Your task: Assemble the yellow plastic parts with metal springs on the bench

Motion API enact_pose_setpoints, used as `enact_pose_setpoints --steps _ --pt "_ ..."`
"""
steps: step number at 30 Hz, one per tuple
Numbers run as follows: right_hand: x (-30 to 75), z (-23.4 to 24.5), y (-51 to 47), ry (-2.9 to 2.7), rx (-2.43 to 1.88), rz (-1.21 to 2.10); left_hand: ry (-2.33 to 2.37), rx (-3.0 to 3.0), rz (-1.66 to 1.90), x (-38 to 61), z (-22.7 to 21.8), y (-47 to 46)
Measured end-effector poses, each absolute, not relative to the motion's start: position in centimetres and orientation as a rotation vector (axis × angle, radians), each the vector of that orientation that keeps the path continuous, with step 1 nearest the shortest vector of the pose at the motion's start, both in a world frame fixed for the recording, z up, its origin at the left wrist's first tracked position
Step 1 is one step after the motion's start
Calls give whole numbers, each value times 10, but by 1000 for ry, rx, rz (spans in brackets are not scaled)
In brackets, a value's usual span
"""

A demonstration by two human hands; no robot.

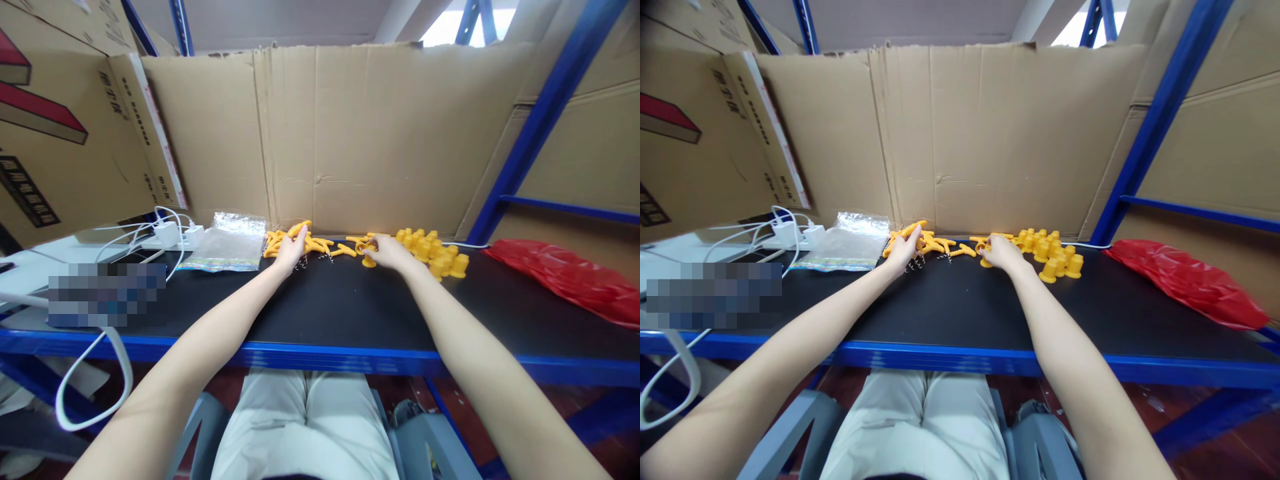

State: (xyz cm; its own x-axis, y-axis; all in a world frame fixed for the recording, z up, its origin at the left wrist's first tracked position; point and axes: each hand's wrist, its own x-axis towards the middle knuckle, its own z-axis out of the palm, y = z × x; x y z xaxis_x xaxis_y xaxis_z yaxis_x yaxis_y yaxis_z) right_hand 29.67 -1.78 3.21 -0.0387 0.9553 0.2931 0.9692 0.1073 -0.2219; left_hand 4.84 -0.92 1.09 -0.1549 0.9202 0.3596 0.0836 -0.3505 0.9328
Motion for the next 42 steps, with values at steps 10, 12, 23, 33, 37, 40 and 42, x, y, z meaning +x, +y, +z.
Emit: enact_pose_setpoints --steps 10,12,23,33,37,40,42 --pt "285 19 -19 -2114 -1735 288 1163 1502 1663 48 15 -13" --pt "283 17 -19 -2107 -1690 381 1113 1476 1660 49 16 -16" --pt "270 24 -31 -2222 -1460 219 1082 1252 1615 51 18 -15" --pt "273 21 -24 -2195 -1428 184 1083 1231 1597 51 21 -19" --pt "275 19 -22 -2180 -1387 196 1093 1245 1581 51 22 -19" --pt "274 17 -21 -2163 -1291 252 1106 1281 1552 52 20 -19" --pt "273 16 -21 -2153 -1207 297 1108 1312 1523 54 18 -20"
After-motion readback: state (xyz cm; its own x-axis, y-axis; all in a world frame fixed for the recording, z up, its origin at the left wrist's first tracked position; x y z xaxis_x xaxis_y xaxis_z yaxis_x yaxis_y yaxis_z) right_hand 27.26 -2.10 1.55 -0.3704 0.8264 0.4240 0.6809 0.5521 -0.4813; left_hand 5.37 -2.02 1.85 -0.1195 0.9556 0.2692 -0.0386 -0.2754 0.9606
